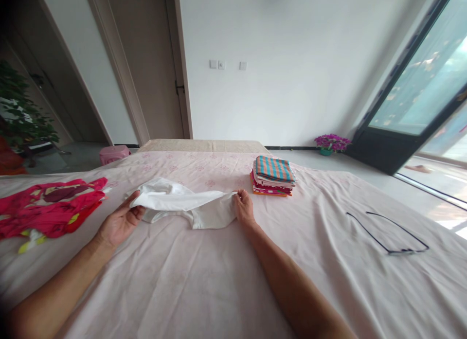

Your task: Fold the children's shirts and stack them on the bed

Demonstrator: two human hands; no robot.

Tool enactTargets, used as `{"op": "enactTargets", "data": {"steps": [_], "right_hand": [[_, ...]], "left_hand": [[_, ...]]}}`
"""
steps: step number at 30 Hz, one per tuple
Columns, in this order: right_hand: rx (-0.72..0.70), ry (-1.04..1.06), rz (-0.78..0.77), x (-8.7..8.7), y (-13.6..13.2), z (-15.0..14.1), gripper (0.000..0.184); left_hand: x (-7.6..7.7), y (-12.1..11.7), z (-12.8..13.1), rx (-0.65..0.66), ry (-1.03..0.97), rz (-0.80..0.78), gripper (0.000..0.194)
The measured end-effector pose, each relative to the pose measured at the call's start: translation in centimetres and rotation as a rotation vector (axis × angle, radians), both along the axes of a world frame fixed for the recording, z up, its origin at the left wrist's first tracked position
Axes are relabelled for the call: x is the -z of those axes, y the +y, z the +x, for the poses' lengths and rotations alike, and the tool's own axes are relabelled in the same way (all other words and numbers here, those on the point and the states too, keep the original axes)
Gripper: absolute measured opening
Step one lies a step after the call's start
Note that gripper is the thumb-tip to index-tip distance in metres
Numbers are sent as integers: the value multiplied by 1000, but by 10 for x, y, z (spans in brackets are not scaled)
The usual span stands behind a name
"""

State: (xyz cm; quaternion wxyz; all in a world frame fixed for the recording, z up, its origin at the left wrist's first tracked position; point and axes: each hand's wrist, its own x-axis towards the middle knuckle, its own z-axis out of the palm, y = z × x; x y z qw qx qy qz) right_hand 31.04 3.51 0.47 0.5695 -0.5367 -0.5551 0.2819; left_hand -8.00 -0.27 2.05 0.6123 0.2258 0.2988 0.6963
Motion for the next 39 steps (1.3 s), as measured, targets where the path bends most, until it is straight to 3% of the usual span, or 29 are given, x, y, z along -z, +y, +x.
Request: {"op": "enactTargets", "data": {"steps": [3,7,10,12,14,18,21,23,25,29,33,39], "right_hand": [[-100,-107,17,2,-4,-1,32],[-241,-400,88,-1,-12,-6,53],[-263,-501,79,-5,-18,-10,36],[-285,-411,40,-9,-20,-12,22],[-278,-191,-10,-16,-21,-13,19],[-239,285,-80,-45,-23,-14,27],[-318,387,-73,-73,-27,-10,35],[-432,307,-79,-88,-29,-5,43],[-505,82,-100,-96,-30,1,43],[-424,-450,-160,-94,-24,10,9],[-416,-467,-97,-94,-9,10,21],[-233,-635,25,-113,20,-3,33]], "left_hand": [[4,-1,0,34,100,23,46],[6,-1,3,2,225,41,49],[3,-2,8,-120,288,46,46],[-4,-4,11,-171,293,72,41],[-17,-7,14,-201,280,120,39],[-60,-10,15,-363,318,279,36],[-92,-4,7,-560,387,372,28],[-106,4,-2,-666,421,388,27],[-113,10,-12,-733,443,360,27],[-116,15,-26,-659,465,267,24],[-118,16,-34,-622,506,259,24],[-130,28,-50,-719,465,279,21]]}}
